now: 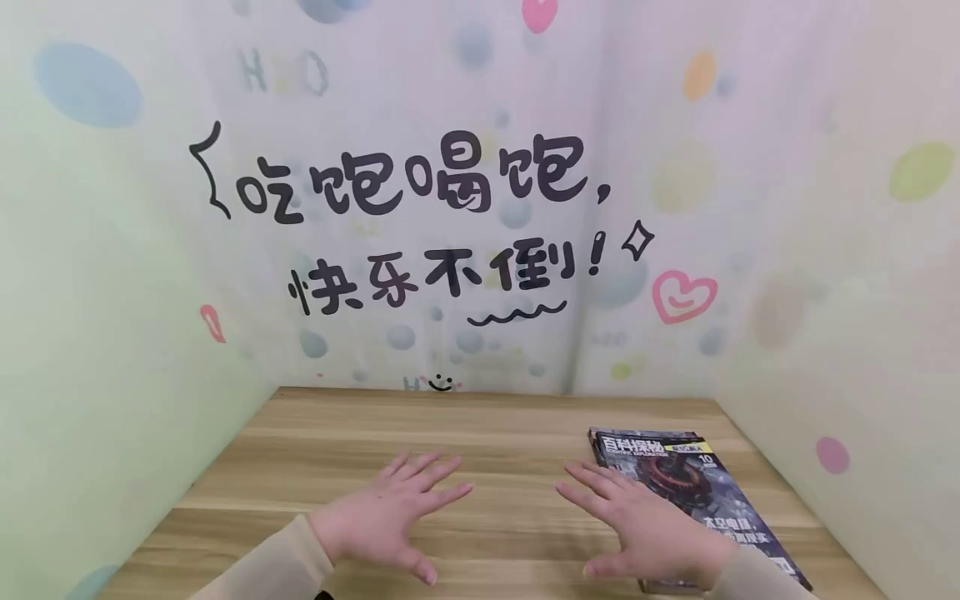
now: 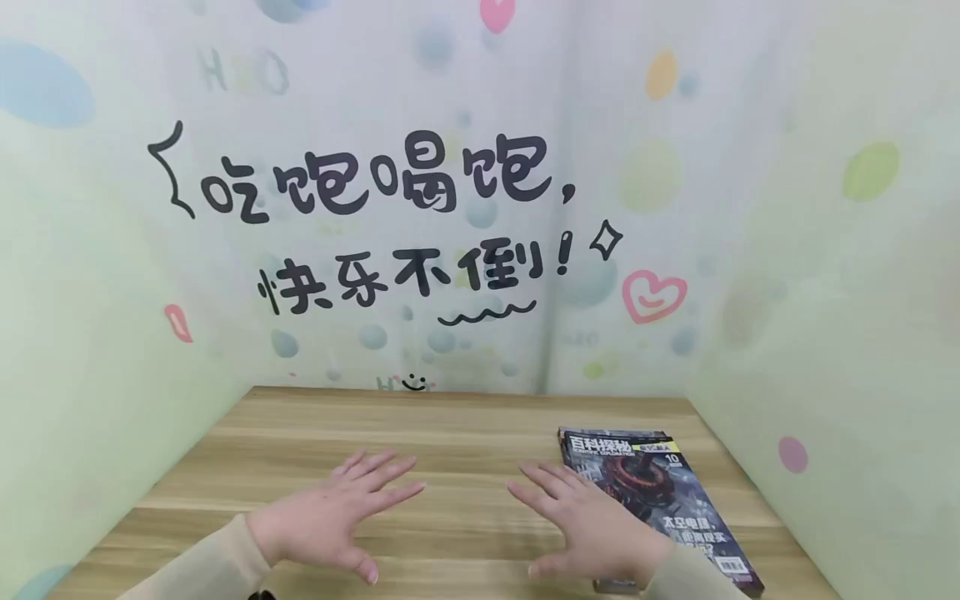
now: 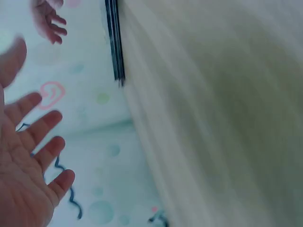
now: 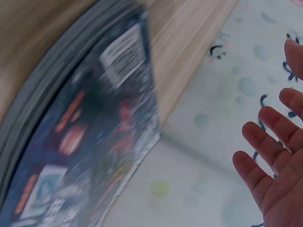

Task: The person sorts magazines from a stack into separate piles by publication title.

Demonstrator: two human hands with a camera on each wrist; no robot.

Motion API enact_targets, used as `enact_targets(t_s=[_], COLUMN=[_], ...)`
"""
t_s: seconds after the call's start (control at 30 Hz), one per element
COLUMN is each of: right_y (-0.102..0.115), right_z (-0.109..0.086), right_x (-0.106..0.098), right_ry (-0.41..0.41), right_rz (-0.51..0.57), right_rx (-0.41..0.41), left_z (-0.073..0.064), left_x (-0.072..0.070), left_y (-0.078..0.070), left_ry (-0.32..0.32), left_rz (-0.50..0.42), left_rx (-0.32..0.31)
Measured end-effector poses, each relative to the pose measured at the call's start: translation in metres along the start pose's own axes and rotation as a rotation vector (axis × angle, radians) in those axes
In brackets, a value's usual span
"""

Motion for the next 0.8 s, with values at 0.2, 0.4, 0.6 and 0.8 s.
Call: enact_targets(t_s=[0.2,0.4,0.6,0.8], right_y=[-0.058,-0.103,-0.135,-0.162], right_z=[-0.031,-0.059,-0.084,-0.101], right_x=[-0.009,-0.009,-0.008,-0.008], right_ry=[-0.073,-0.161,-0.226,-0.191], right_rz=[0.151,0.165,0.256,0.248], right_rx=[0.286,0.438,0.548,0.626], left_z=[0.043,0.074,0.107,0.134], left_x=[0.036,0.057,0.075,0.09], left_y=[-0.028,-0.061,-0.088,-0.108], left_ry=[-0.044,-0.047,-0.085,-0.165], left_rz=[-0.408,-0.747,-0.997,-1.194], left_rx=[-0.209,-0.319,-0.44,-0.572])
Point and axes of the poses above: each hand's wrist, its own z-axis towards the middle knuckle, its own x-axis out of the palm, y = z × x, the point moved 4 cm from there along z, towards the middle knuckle, and after that the axes turned 12 degrees about z, right-handed, at the moved point
